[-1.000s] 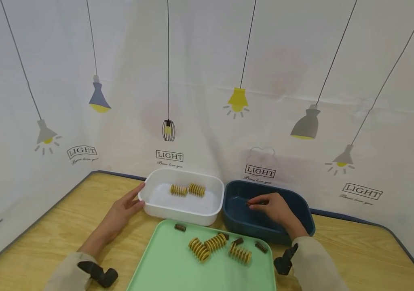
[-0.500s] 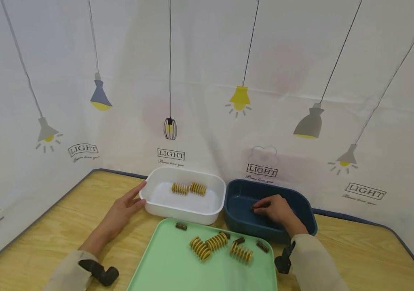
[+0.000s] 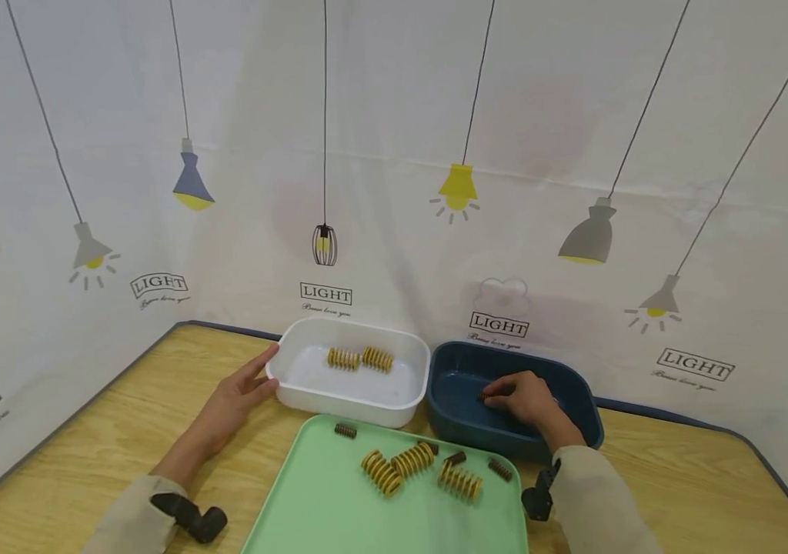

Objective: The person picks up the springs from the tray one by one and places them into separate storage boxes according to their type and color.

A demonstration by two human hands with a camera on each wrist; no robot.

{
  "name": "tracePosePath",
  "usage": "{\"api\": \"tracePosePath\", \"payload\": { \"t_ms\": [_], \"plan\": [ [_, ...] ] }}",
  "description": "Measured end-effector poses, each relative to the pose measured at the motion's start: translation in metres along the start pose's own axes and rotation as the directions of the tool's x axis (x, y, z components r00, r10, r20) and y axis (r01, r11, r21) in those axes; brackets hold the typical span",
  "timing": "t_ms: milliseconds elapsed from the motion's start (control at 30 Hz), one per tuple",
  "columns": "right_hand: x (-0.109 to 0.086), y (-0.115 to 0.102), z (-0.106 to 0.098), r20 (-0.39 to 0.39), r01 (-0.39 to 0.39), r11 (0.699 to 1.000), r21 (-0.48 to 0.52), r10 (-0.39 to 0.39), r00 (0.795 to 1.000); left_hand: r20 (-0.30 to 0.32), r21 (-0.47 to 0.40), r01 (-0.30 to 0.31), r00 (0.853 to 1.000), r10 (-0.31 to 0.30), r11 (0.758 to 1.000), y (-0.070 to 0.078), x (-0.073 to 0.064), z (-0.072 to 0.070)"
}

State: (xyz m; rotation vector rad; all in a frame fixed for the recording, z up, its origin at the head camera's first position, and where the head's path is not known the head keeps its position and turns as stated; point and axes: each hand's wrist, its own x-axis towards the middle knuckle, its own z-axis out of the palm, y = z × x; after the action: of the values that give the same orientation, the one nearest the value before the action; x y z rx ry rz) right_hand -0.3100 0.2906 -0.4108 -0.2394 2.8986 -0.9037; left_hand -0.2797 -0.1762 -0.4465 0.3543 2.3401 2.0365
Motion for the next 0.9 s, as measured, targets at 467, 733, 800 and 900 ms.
{"api": "tracePosePath", "payload": {
  "t_ms": [467, 733, 800, 900],
  "plan": [
    [-0.001, -0.006, -0.008, -0.110, 0.048, 0.998, -0.034, -0.052, 0.993, 0.009, -0.024, -0.005, 1.000, 0.005, 1.000, 0.002, -0.001, 0.001],
    [-0.015, -0.012, -0.020, -0.158, 0.102, 0.993, 0.060, -0.091, 0.983, 0.006, -0.026, 0.000, 1.000, 0.000, 1.000, 0.002, -0.001, 0.001],
    [-0.022, -0.014, -0.025, -0.172, 0.106, 0.989, 0.099, -0.088, 0.981, 0.005, -0.025, 0.000, 1.000, 0.000, 1.000, 0.002, -0.001, 0.001],
    [-0.032, -0.017, -0.030, -0.198, 0.121, 0.986, 0.116, -0.096, 0.975, 0.002, -0.023, -0.002, 1.000, 0.002, 1.000, 0.002, -0.001, 0.002]
  ]
}}
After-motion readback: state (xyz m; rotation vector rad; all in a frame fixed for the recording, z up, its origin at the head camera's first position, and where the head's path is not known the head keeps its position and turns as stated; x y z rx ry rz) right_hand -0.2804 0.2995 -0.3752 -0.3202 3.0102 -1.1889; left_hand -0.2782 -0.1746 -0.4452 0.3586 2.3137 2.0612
